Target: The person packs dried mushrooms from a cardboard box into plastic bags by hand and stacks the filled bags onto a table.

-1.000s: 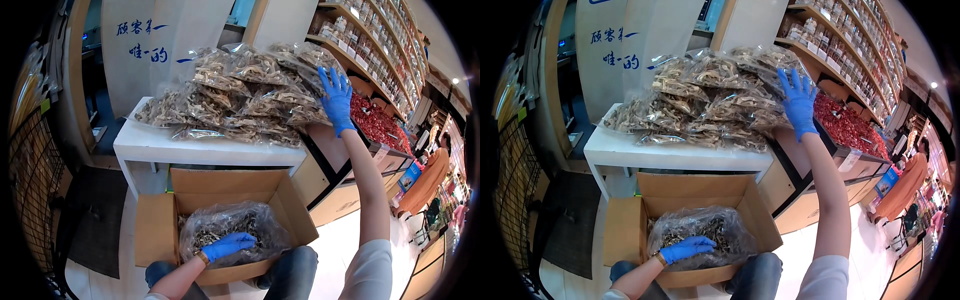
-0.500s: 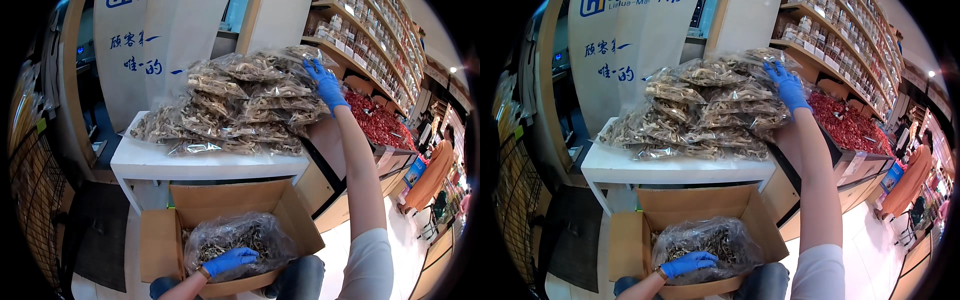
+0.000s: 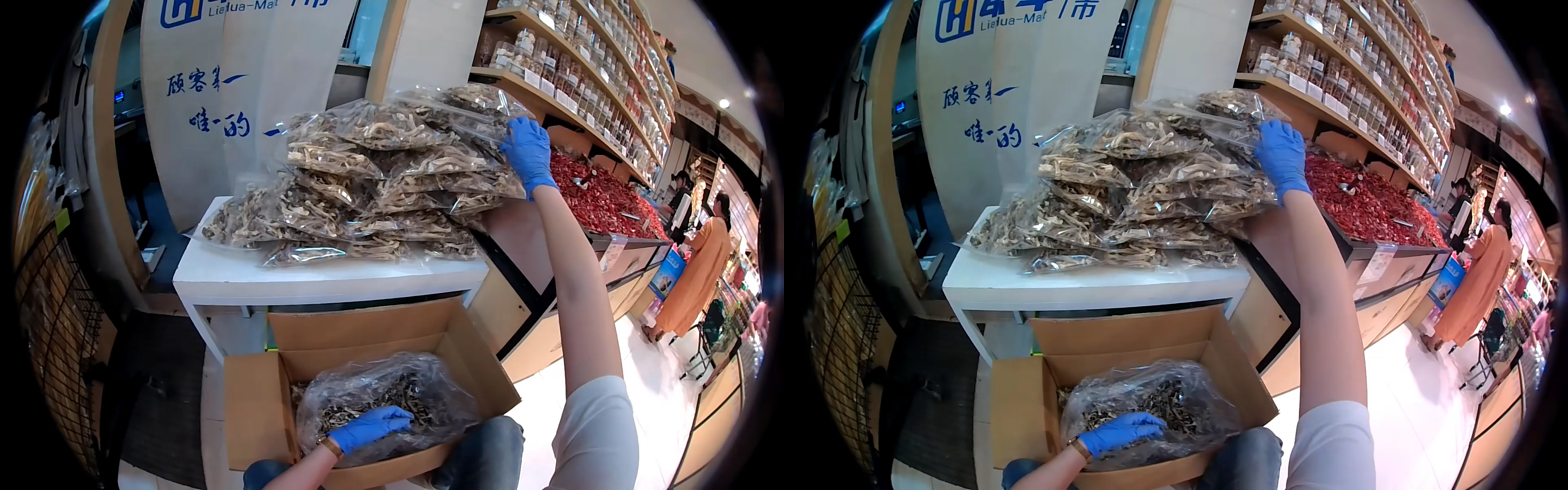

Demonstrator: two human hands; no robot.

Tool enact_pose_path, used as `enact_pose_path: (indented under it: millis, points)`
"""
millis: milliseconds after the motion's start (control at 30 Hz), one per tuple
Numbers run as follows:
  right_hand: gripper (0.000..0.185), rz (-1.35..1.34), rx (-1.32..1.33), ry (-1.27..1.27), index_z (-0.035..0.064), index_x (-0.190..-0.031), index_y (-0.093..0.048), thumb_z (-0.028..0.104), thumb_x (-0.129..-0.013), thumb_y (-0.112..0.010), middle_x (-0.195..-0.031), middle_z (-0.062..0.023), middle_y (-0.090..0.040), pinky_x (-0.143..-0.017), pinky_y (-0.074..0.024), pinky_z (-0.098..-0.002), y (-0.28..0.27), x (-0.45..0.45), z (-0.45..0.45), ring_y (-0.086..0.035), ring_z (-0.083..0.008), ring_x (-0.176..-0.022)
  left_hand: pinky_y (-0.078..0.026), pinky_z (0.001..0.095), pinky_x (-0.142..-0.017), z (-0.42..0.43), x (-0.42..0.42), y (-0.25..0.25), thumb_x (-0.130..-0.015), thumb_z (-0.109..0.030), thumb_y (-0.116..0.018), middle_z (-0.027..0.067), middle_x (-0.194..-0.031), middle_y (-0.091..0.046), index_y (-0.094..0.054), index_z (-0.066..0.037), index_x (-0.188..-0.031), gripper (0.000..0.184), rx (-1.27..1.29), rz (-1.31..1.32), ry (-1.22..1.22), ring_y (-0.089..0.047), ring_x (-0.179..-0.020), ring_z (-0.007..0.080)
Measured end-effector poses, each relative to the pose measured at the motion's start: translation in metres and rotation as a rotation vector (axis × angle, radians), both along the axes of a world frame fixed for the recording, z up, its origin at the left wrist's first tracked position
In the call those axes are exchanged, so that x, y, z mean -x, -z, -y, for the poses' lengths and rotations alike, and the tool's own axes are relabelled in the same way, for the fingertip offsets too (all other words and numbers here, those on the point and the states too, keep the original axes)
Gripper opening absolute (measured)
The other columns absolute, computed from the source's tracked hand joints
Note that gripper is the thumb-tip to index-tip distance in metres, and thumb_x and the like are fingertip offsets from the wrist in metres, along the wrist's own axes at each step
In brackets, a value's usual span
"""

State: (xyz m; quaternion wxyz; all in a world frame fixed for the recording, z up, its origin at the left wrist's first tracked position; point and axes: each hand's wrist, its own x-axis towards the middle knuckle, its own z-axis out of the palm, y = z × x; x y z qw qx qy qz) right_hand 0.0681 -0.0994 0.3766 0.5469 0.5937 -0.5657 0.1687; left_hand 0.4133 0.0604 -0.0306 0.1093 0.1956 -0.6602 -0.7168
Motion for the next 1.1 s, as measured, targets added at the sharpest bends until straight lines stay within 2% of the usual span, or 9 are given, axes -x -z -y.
enact_pose_path:
  millis: [100,167,200,300,500,633,733,800,1100]
  points:
    - [0.042,0.177,-0.037,0.043,0.0104,-0.106,-0.055,0.026,-0.071,-0.073,-0.104,-0.008,-0.055,-0.088,-0.0399,-0.0413,0.006,-0.007,-0.026,-0.052,-0.0279,-0.101,-0.042,0.0267,-0.094,0.002,0.0,-0.004,-0.094,-0.029,-0.055,0.0048,-0.11,-0.063,-0.058,-0.006,-0.12,0.035,0.065,0.062,0.03,-0.055,-0.105,0.0112]
    - [0.046,0.009,-0.016,-0.234,0.0125,-0.113,-0.054,0.025,-0.072,-0.072,-0.115,-0.0074,-0.054,-0.096,-0.0374,-0.0412,0.016,-0.002,-0.034,-0.05,-0.028,-0.109,-0.043,0.026,-0.09,0.003,0.005,0.006,-0.093,-0.032,-0.057,0.0038,-0.105,-0.063,-0.06,-0.005,-0.115,0.035,0.019,0.007,0.016,-0.054,-0.098,0.0106]
    - [0.056,-0.003,-0.082,-0.255,0.0147,-0.123,-0.051,0.025,-0.073,-0.072,-0.129,-0.0077,-0.047,-0.105,-0.0319,-0.0412,0.021,-0.008,-0.044,-0.043,-0.0294,-0.12,-0.043,0.026,-0.09,0.003,0.006,0.006,-0.093,-0.032,-0.057,0.0038,-0.105,-0.063,-0.06,-0.005,-0.115,0.035,0.018,0.006,0.018,-0.054,-0.098,0.0106]
    - [0.066,-0.113,-0.131,-0.313,0.0185,-0.132,-0.046,0.026,-0.072,-0.072,-0.138,-0.0082,-0.039,-0.109,-0.0268,-0.0448,0.047,-0.031,-0.074,-0.037,-0.0306,-0.127,-0.043,0.0267,-0.091,0.001,0.007,0.01,-0.093,-0.032,-0.057,0.0049,-0.106,-0.064,-0.06,-0.005,-0.115,0.035,0.041,0.026,0.01,-0.055,-0.099,0.0119]
    - [0.079,0.028,-0.366,-0.192,0.0278,-0.141,-0.037,0.024,-0.071,-0.073,-0.146,-0.0086,-0.031,-0.111,-0.0196,-0.0528,0.1,-0.047,-0.102,-0.03,-0.0335,-0.134,-0.041,0.0269,-0.096,0.003,0.007,0.011,-0.094,-0.028,-0.056,0.0066,-0.114,-0.063,-0.057,-0.006,-0.122,0.036,0.084,0.094,0.037,-0.055,-0.107,0.0138]
    - [0.081,0.098,-0.394,-0.152,0.0273,-0.142,-0.036,0.018,-0.069,-0.072,-0.147,-0.0088,-0.029,-0.111,-0.0192,-0.0542,0.127,-0.043,-0.102,-0.029,-0.036,-0.133,-0.041,0.0273,-0.096,0.003,0.007,0.011,-0.093,-0.028,-0.056,0.0067,-0.114,-0.062,-0.057,-0.005,-0.122,0.037,0.061,0.071,0.026,-0.055,-0.107,0.0135]
    - [0.087,0.122,-0.423,-0.185,0.0279,-0.142,-0.037,0.015,-0.065,-0.076,-0.15,-0.0106,-0.025,-0.111,-0.0183,-0.0525,0.144,-0.034,-0.1,-0.026,-0.038,-0.135,-0.044,0.0281,-0.091,0.004,0.006,0.015,-0.094,-0.031,-0.055,0.0084,-0.106,-0.064,-0.059,-0.003,-0.116,0.035,0.144,0.011,0.005,-0.057,-0.1,0.016]
    - [0.087,0.122,-0.388,-0.16,0.028,-0.142,-0.036,0.014,-0.065,-0.075,-0.15,-0.0106,-0.024,-0.111,-0.0187,-0.0528,0.146,-0.034,-0.1,-0.025,-0.0385,-0.135,-0.041,0.0277,-0.096,0.007,0.007,0.017,-0.093,-0.03,-0.056,0.0064,-0.115,-0.061,-0.058,-0.005,-0.121,0.037,0.096,0.017,0.045,-0.053,-0.107,0.0127]
    - [0.093,0.25,-0.187,0.197,0.0343,-0.147,-0.015,0.007,-0.073,-0.065,-0.154,-0.0091,-0.011,-0.104,-0.0221,-0.0649,0.078,-0.02,-0.009,-0.016,-0.0398,-0.139,-0.041,0.0284,-0.096,0.003,0.012,0.037,-0.093,-0.033,-0.056,0.0071,-0.113,-0.061,-0.057,-0.004,-0.12,0.04,0.131,0.043,0.076,-0.053,-0.107,0.0135]
